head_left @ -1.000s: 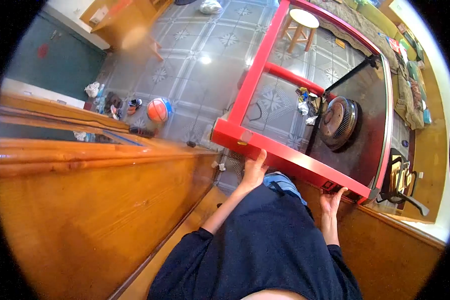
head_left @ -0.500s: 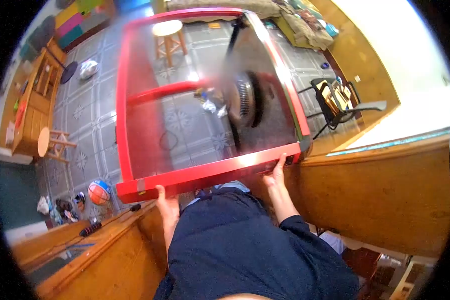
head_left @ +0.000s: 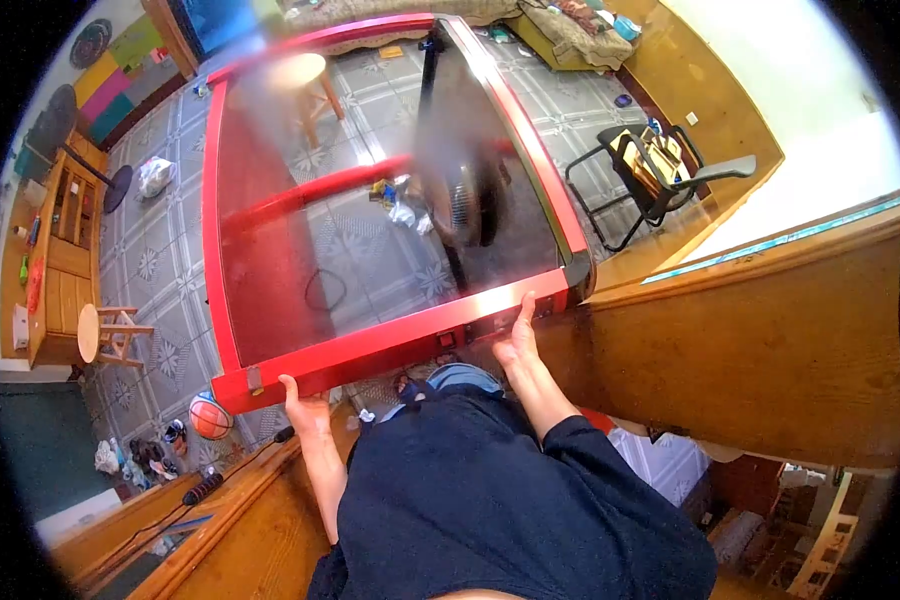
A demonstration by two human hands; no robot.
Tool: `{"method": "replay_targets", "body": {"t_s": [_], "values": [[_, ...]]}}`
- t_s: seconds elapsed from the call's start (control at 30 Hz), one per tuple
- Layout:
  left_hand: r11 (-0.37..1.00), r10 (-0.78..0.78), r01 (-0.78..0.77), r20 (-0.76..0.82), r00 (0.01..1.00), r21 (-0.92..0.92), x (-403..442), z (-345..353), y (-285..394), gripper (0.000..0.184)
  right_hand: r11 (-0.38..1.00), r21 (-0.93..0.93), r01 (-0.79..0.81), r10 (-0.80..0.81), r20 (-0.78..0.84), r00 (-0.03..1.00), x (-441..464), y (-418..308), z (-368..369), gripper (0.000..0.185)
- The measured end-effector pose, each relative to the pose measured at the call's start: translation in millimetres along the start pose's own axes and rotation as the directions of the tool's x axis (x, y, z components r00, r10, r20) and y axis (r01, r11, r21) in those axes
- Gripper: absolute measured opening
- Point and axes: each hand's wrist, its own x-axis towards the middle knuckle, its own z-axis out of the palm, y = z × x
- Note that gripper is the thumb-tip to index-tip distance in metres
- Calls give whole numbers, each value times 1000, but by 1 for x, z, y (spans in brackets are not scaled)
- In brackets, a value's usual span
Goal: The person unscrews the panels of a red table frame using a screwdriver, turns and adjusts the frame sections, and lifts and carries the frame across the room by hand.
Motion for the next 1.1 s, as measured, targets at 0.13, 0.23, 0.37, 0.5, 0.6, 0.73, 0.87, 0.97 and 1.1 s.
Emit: {"method": "replay_targets", "body": {"t_s": [0.13, 0.23, 0.37, 0.5, 0.6, 0.73, 0.87, 0.97, 1.1], "values": [[1000, -9, 10, 58, 998, -3, 4, -5, -1, 51, 995, -52, 87, -84, 66, 994, -2, 2, 3, 63], [999, -29, 31, 96, 995, -23, 8, -11, 1, 49, 996, -74, 52, -48, 49, 998, -5, 1, 9, 67], [1000, -17, 17, 56, 998, -6, 3, 0, 0, 52, 997, -65, -43, 45, 33, 998, 2, -3, 8, 70], [998, 58, -55, 86, 995, -34, 12, -12, -2, 52, 996, -32, -86, 86, 4, 996, 12, -4, 8, 71], [1000, 7, -6, 57, 998, -25, 6, 2, 1, 51, 996, 8, -92, 92, 17, 996, 31, -2, -6, 70], [1000, -3, 4, 39, 999, -16, 10, -2, 9, 50, 996, 2, -92, 92, -54, 994, -10, 0, 29, 68], [1000, -7, 7, 71, 997, 5, 26, 4, 29, 47, 996, -32, -83, 81, -35, 996, 3, 27, 20, 68], [1000, -29, 28, 33, 999, 11, 30, 10, 42, 49, 994, 9, -110, 110, 22, 994, 14, 41, 11, 72], [999, -37, 37, 49, 998, 10, 33, 6, 47, 50, 996, -12, -83, 82, -19, 996, 0, 43, 17, 72]]}}
